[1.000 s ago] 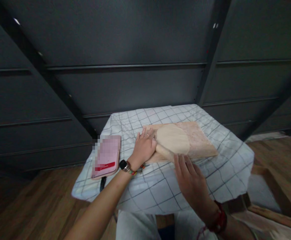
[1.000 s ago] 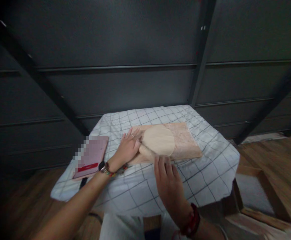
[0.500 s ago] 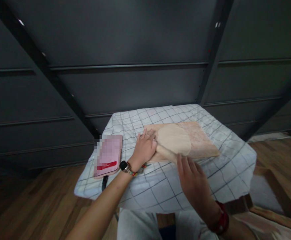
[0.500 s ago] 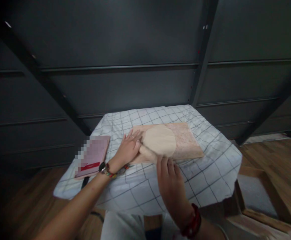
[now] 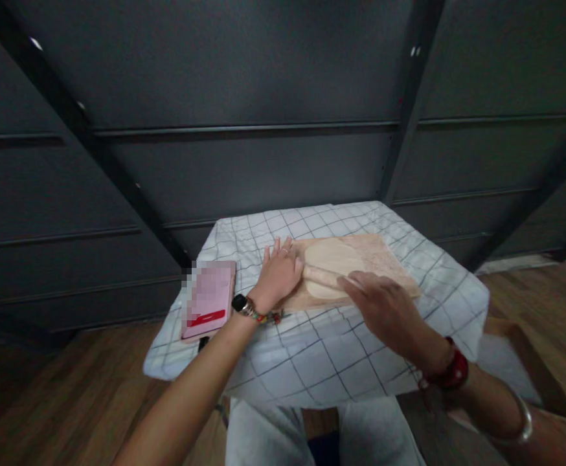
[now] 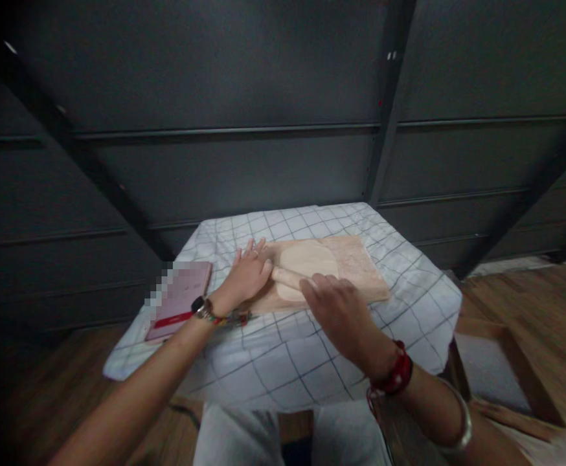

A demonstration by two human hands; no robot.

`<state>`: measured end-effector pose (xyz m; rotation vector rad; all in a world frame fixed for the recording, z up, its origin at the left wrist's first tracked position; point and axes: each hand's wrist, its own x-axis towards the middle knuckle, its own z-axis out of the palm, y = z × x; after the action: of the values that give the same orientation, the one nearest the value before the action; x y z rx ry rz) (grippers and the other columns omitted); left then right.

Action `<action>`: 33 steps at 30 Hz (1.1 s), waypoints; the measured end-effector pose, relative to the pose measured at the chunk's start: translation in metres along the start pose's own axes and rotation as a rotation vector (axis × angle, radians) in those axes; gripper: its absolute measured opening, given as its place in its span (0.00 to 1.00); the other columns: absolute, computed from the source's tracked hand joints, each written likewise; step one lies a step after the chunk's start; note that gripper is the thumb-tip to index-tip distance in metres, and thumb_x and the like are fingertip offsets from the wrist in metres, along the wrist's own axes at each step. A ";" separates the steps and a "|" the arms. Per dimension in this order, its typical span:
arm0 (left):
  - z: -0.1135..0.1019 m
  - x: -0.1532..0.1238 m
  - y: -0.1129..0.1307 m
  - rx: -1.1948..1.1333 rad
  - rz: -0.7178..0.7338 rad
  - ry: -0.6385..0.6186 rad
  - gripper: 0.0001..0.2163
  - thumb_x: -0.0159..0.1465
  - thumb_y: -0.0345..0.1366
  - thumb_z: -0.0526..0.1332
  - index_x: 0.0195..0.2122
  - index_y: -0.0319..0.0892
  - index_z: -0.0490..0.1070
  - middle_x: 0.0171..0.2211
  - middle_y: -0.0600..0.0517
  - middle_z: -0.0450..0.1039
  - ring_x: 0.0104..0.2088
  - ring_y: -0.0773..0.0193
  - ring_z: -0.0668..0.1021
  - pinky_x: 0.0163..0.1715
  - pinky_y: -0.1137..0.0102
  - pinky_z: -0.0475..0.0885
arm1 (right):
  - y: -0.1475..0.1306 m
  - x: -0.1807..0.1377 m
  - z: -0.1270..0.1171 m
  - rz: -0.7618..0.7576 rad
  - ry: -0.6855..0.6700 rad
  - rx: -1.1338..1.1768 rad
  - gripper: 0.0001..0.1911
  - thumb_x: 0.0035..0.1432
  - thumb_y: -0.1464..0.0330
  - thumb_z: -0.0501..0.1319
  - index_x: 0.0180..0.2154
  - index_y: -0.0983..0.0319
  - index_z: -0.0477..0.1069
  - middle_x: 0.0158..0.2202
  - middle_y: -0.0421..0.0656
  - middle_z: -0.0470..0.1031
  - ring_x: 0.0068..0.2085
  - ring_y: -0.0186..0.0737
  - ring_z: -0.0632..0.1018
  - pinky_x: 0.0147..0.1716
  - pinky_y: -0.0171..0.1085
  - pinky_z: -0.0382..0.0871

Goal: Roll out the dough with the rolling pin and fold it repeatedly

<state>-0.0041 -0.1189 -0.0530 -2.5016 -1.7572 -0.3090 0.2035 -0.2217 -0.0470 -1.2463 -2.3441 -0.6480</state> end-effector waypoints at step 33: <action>0.015 0.029 0.001 0.011 0.095 0.024 0.18 0.66 0.33 0.46 0.53 0.33 0.66 0.58 0.41 0.63 0.58 0.55 0.64 0.59 0.60 0.55 | -0.050 -0.021 0.043 0.222 0.025 -0.274 0.20 0.60 0.78 0.48 0.52 0.74 0.65 0.44 0.57 0.73 0.46 0.48 0.73 0.41 0.43 0.70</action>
<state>0.0082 -0.0897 -0.0616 -2.5525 -1.6204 -0.3200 0.1661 -0.2356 -0.1038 -1.5779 -2.1062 -0.9243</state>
